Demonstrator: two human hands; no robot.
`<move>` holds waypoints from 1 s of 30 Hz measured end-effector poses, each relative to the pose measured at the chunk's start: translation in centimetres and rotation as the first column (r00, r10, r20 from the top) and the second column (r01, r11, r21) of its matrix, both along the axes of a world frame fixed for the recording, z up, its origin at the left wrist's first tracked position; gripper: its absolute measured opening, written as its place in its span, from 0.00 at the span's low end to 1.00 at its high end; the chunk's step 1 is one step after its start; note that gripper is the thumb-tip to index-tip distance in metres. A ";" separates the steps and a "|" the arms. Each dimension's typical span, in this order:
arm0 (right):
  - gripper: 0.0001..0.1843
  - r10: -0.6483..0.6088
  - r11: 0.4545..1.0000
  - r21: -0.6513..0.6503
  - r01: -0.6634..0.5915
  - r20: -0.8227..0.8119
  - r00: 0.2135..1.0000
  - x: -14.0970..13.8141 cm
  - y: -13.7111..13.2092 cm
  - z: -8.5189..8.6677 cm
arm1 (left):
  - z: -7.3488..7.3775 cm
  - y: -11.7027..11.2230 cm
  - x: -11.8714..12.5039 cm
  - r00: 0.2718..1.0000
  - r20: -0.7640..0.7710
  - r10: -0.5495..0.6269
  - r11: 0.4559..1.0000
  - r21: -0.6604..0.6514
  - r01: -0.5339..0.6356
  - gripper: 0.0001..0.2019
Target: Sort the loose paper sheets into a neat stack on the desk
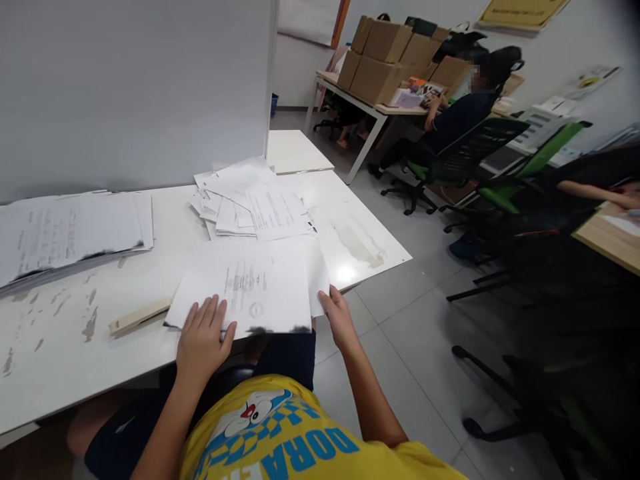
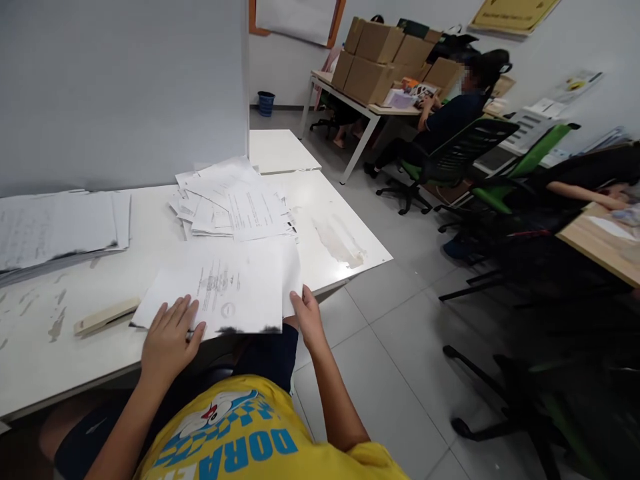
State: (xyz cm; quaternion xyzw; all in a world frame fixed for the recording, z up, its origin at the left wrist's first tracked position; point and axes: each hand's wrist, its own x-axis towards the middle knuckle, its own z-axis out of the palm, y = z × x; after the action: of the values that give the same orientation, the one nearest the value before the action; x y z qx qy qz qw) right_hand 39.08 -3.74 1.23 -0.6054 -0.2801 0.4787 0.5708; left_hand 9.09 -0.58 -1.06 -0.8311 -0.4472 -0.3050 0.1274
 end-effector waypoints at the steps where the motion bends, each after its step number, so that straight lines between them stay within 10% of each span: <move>1: 0.27 0.023 1.000 -0.013 -0.023 0.012 1.000 0.1 0.1 0.3 | 0.0 -0.1 -0.2 0.999 0.023 -0.038 0.998 0.048 0.037 0.24; 11: 0.21 -0.144 0.982 -0.084 0.167 0.228 0.963 5.0 2.5 0.5 | 0.3 0.1 -1.6 0.942 -0.197 -0.272 0.962 -0.072 0.262 0.33; 30: 0.13 0.249 0.965 -0.162 -0.209 0.298 0.922 3.8 3.2 2.7 | 1.0 0.4 -2.3 0.905 0.048 -0.423 0.897 -0.117 0.425 0.26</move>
State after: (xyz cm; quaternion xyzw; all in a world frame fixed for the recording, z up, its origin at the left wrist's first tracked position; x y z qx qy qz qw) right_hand 42.89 -0.51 3.89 -0.6722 -0.4056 0.4561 0.4190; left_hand 6.82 -0.20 -0.10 -0.9116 -0.2751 -0.3056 0.0009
